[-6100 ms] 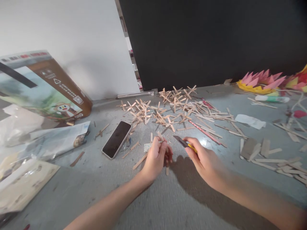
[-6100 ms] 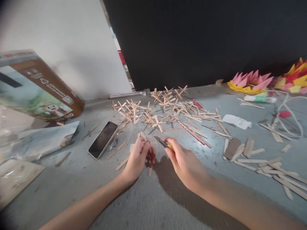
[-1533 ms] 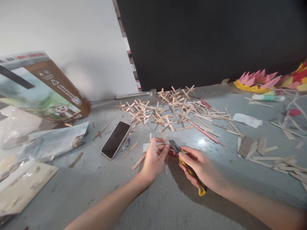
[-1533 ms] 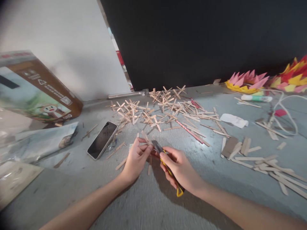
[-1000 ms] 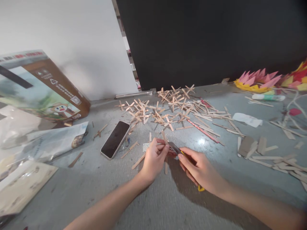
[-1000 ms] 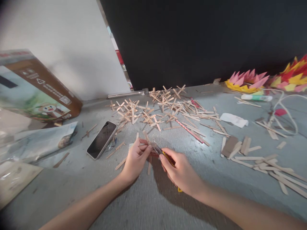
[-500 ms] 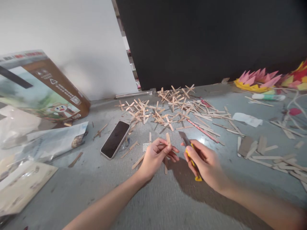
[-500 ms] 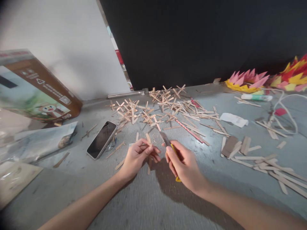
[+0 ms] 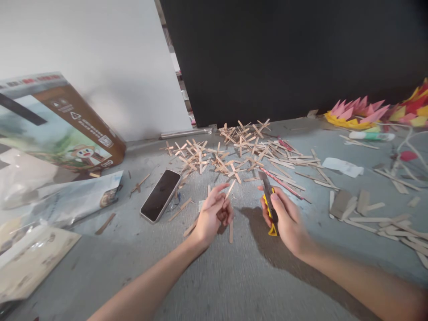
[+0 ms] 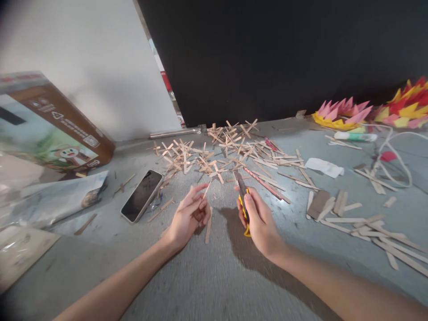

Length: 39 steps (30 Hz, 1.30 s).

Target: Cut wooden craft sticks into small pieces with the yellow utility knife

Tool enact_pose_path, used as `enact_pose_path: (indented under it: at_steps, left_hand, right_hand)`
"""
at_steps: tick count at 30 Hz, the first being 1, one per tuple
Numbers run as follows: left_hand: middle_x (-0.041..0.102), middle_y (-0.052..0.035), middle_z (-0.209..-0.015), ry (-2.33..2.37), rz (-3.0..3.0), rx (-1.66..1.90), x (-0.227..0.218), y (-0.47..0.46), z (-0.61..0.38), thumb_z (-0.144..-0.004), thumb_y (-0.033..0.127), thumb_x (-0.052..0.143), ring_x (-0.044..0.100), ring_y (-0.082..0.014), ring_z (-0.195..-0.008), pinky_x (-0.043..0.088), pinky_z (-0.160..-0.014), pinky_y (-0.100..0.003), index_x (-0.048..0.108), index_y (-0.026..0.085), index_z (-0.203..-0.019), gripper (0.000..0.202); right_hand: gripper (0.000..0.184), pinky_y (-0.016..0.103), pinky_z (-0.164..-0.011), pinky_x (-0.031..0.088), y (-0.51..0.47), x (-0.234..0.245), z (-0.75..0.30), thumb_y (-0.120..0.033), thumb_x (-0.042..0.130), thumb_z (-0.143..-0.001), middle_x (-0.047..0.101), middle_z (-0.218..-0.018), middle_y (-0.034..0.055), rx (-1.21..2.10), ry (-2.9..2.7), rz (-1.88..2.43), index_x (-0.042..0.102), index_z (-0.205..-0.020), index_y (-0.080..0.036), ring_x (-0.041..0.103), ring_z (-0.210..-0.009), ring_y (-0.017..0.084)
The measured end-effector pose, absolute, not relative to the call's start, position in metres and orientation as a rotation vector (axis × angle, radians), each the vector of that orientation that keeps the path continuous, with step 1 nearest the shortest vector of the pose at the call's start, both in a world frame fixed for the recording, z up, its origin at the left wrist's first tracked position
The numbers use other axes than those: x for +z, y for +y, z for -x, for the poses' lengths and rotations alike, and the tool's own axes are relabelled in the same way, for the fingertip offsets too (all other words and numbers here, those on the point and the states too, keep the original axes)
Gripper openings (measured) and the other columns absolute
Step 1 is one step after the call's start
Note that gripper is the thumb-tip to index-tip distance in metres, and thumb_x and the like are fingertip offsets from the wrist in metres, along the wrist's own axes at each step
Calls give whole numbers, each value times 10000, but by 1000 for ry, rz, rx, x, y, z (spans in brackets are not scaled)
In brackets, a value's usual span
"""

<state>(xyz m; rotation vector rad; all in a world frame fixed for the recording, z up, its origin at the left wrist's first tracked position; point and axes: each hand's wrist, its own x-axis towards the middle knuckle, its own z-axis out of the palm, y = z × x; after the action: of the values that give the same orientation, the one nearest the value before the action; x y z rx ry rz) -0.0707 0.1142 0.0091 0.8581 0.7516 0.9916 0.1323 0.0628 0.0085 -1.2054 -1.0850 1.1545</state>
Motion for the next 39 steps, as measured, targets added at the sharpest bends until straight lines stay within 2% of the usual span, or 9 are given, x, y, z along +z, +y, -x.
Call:
enact_pose_path:
  at_steps: [6, 9, 15, 20, 24, 26, 30, 34, 39]
  left_hand:
    - [446, 89, -647, 826, -1001, 960, 2, 114, 72, -990, 474, 650, 401, -70, -478, 233, -463, -210, 561, 201, -1273, 403]
    - [460, 82, -635, 825, -1047, 925, 0, 113, 73, -1025, 459, 600, 426, -72, -487, 271, -483, -208, 573, 197, -1249, 346]
    - [495, 56, -778, 798, -1013, 934, 1, 112, 71, -999, 475, 626, 524, -71, -520, 357, -471, -205, 599, 197, -1210, 351]
    - [567, 60, -748, 817, -1054, 954, 5, 110, 70, -1006, 483, 634, 513, -78, -510, 389, -474, -189, 505, 236, -1319, 419]
    - [599, 63, -753, 838, -1077, 973, 5, 108, 70, -1017, 482, 626, 519, -78, -507, 394, -474, -180, 426, 254, -1350, 451]
    - [605, 63, -757, 849, -1098, 966, 5, 106, 70, -1018, 492, 624, 529, -83, -521, 396, -471, -178, 420, 253, -1314, 432]
    - [606, 57, -724, 898, -1171, 922, 4, 104, 69, -1038, 557, 564, 521, -87, -510, 394, -456, -180, 459, 235, -1157, 358]
    - [599, 38, -658, 963, -1235, 860, 5, 102, 67, -1048, 605, 501, 516, -88, -479, 396, -453, -191, 525, 205, -996, 403]
    - [580, 45, -625, 1002, -1250, 867, 4, 101, 67, -1038, 616, 506, 492, -87, -471, 390, -454, -191, 564, 201, -976, 424]
  right_hand:
    - [338, 286, -487, 406, 63, 8, -132, -568, 463, -1095, 557, -822, -15, 1154, -1097, 1190, 596, -1143, -260, 488, -551, 135]
    - [328, 288, -493, 412, 64, 7, -132, -562, 463, -1097, 563, -824, -14, 1160, -1104, 1184, 588, -1104, -259, 493, -552, 132]
    - [340, 299, -494, 420, 64, 6, -133, -585, 473, -1081, 573, -800, -8, 1177, -1102, 1199, 597, -1080, -269, 494, -551, 151]
    - [355, 269, -470, 414, 64, 6, -133, -570, 474, -1087, 560, -827, -20, 1168, -1115, 1199, 595, -1192, -253, 487, -538, 124]
    - [305, 249, -482, 421, 63, 7, -132, -527, 487, -1095, 559, -836, -23, 1152, -1147, 1206, 592, -1129, -242, 495, -551, 107]
    - [294, 248, -474, 420, 62, 7, -132, -502, 507, -1091, 581, -850, -26, 1149, -1164, 1206, 579, -1233, -255, 504, -532, 101]
    - [512, 251, -423, 413, 57, 9, -134, -491, 520, -1089, 625, -869, -34, 1225, -1214, 1176, 410, -1560, -324, 505, -456, 96]
    - [521, 244, -438, 428, 52, 11, -136, -484, 514, -1093, 668, -899, -5, 1310, -1396, 1189, 475, -1585, -317, 535, -482, 93]
    - [537, 225, -447, 434, 51, 10, -136, -458, 487, -1103, 668, -798, -8, 1230, -1567, 1200, 516, -1608, -278, 498, -483, 92]
